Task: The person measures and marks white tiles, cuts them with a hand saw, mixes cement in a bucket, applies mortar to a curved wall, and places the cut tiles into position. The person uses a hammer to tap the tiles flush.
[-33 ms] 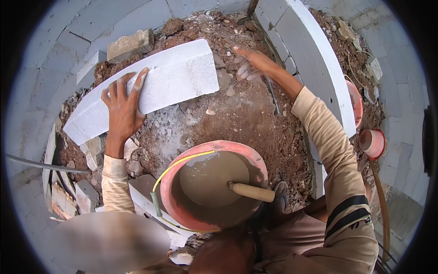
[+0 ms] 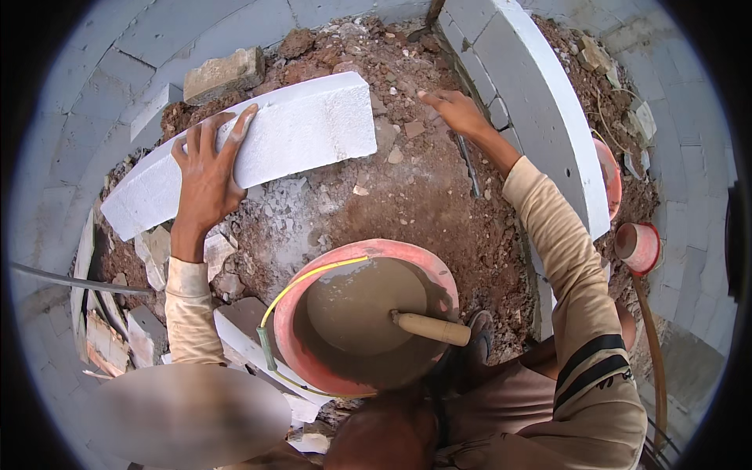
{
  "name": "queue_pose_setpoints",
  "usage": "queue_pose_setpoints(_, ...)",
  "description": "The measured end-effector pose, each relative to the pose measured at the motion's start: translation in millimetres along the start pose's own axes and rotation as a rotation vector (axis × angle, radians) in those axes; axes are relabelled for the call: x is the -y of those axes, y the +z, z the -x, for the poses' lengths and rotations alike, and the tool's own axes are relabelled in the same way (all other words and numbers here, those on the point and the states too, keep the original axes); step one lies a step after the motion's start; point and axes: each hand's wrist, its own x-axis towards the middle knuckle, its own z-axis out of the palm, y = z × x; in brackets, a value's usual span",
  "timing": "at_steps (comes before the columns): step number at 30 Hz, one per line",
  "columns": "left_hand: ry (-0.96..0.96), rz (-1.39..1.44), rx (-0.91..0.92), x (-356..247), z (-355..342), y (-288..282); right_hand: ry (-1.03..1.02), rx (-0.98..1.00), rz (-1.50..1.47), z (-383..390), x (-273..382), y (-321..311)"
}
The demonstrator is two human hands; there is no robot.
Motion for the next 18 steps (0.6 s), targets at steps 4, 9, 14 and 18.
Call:
queue_pose_setpoints(4, 0.041, -0.012, 0.245, 29, -70, -15, 0.079, -0.244, 0.435, -29, -180, 36)
queue_pose_setpoints(9, -0.023, -0.127, 0.417, 27, -111, -11, 0.191, -0.231, 0.096, -57, -289, 97)
queue_pose_setpoints(14, -0.036, -0.133, 0.358, 15, -88, -5, 0.299, -0.205, 0.232, -81, -262, 96)
queue_pose_setpoints(18, 0.035, -0.089, 0.292, 26, -76, -1, 0.432, -0.284, 0.01, -78, -224, 78)
